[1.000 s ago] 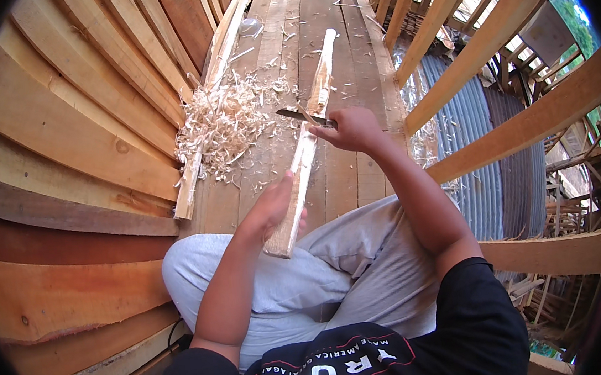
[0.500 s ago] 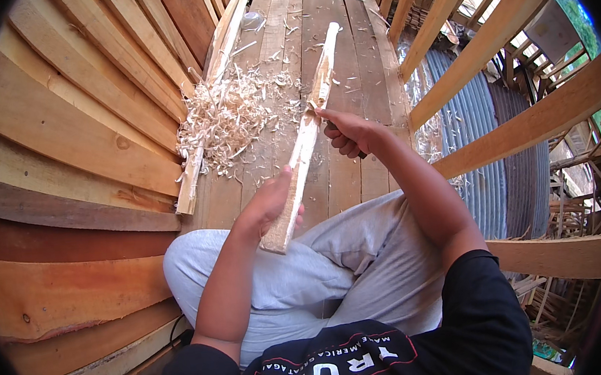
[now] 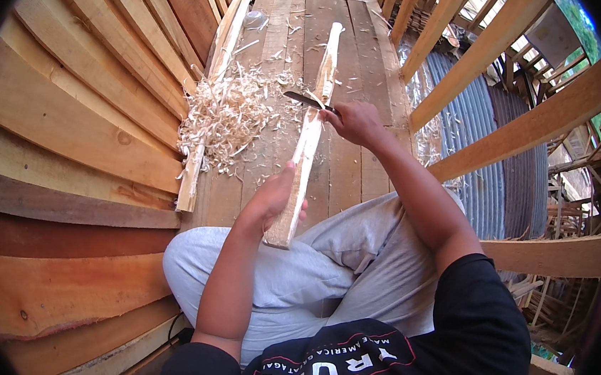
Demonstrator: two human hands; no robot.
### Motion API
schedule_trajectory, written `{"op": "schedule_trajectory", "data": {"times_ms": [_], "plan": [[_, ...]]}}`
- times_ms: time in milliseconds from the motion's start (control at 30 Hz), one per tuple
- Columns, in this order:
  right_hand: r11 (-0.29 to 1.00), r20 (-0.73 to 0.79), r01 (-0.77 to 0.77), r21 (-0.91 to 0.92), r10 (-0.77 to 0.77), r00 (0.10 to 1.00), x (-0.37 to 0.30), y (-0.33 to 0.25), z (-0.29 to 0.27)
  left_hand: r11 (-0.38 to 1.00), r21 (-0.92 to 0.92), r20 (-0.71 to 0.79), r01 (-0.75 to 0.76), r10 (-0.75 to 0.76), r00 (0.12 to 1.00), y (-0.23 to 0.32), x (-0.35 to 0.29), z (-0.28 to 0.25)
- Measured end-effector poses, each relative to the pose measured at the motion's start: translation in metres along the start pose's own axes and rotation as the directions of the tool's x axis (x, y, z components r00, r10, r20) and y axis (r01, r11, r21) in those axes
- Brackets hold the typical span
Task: The person sits cross-legged on a wooden floor and uses a knife to carve a long, thin piece of wood. They repeatedly shave off thin layers of wood, creating a pile of shavings on the floor.
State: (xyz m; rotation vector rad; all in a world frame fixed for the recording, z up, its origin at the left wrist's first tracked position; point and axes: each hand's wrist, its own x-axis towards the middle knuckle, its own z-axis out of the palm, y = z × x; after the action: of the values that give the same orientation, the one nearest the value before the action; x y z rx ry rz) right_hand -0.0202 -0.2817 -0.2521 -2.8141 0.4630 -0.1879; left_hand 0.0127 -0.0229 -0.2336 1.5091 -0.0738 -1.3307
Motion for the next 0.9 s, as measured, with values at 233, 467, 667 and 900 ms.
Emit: {"op": "schedule_trajectory", "data": {"times_ms": [233,467,667,900], "plan": [[0.877,0.238,-0.309,0.368,0.232,0.943,0.004,-0.002,0.027,0.998,0.054,-0.015,0.008,-0.007,1.000,-0.003,0.005,-0.008],[0.242,0.837,-0.816,0.525,0.026,0.546,0.014,0.018,0.006,0.999,0.037,-0.022,-0.002,0.002,1.000,0.000,0.001,0.000],[0.956,0.179,-0.170,0.238,0.128,0.975,0.004,0.003,0.018,0.999,0.031,-0.001,0.010,-0.010,1.000,-0.002,0.007,-0.007],[0.962,0.089,-0.225,0.153,0.213,0.973,0.013,0.021,0.029,0.998,0.064,0.002,-0.022,0.021,1.000,-0.001,0.004,-0.003]]}}
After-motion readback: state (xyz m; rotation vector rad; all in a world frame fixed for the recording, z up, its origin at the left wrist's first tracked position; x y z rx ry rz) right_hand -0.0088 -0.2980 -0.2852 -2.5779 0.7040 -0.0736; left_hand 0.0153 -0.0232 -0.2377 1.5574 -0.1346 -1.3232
